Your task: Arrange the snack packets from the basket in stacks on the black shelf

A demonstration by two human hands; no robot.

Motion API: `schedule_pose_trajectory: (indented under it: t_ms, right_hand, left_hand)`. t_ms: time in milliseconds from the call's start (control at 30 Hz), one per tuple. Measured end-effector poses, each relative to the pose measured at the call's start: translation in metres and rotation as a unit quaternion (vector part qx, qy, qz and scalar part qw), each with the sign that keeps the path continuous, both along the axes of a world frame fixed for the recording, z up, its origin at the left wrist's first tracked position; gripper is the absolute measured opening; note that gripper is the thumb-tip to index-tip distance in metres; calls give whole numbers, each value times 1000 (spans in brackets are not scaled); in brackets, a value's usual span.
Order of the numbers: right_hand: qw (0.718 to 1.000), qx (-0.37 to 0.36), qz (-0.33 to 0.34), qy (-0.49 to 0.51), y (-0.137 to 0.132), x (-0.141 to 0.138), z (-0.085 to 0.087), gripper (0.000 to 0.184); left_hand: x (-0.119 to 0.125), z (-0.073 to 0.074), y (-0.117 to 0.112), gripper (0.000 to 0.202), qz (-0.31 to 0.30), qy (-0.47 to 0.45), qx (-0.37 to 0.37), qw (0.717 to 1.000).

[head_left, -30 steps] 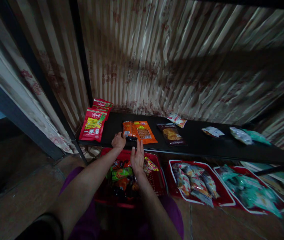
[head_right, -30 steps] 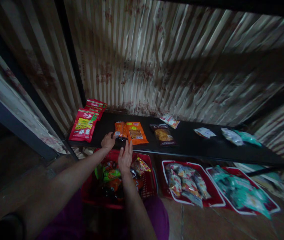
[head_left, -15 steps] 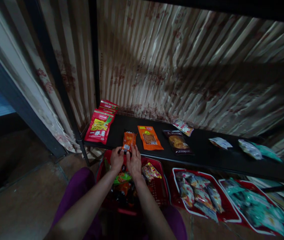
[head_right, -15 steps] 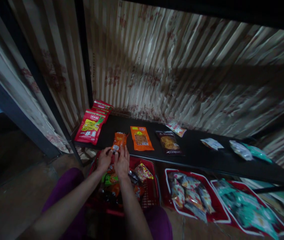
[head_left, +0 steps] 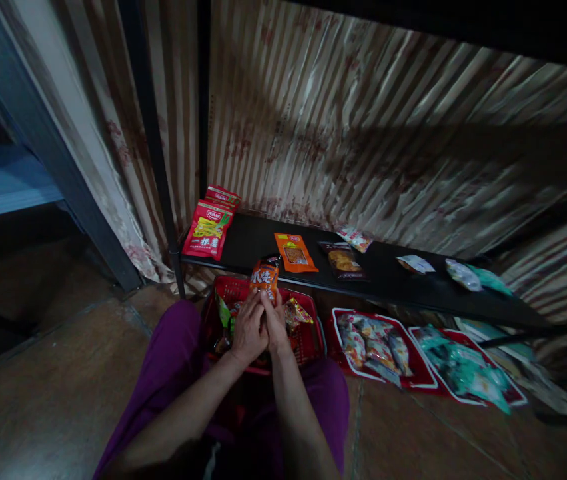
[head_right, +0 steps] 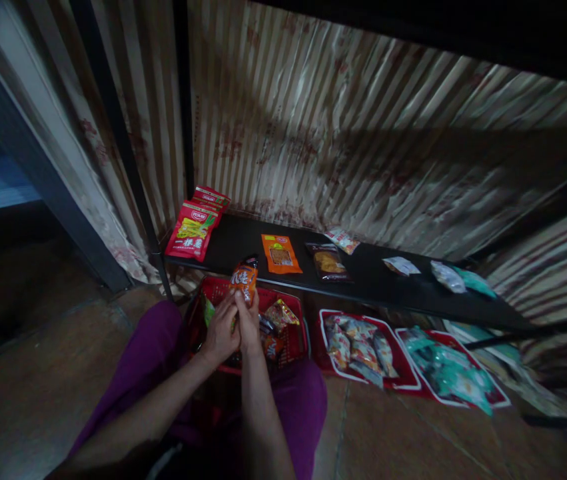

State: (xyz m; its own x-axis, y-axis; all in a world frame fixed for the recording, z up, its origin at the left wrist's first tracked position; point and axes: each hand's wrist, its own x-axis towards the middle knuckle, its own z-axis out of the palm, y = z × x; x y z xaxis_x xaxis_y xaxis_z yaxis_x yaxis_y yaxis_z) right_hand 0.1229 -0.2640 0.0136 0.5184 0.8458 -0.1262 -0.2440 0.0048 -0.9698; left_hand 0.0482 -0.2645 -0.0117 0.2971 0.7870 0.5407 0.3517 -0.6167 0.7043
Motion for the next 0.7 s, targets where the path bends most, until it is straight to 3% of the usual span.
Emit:
schedule_pose_trajectory:
  t_ms: [100,233,300,367,467,567,700]
  right_hand:
    - [998,7,-23,54,-19,0,2,67]
    - [988,22,-15,149,-42,5,3,50]
    - [980,43,11,193,-52,6,4,43]
    - [971,67,46,223,-61,7,5,38]
    - [959,79,95,255,-74,6,4,33]
    - [953,62,111,274,-86,4,-5,32]
    - [950,44,100,294,-93,-1,-16,35]
  left_hand:
    - [-7,6,-19,51,-30,-36,23,999]
    - [-16,18,-29,38,-60,-125,-13,990]
    - [-20,26,-25,29,-37,-183,-53,981]
    - [-24,32,-16,24,26,-235,-112,965]
    - [-30,36,0,21,61,-291,-251,921]
    - [-35,37,8,25,-2,-351,-375,858]
    - [-36,41,3,40,-81,-392,-436,806]
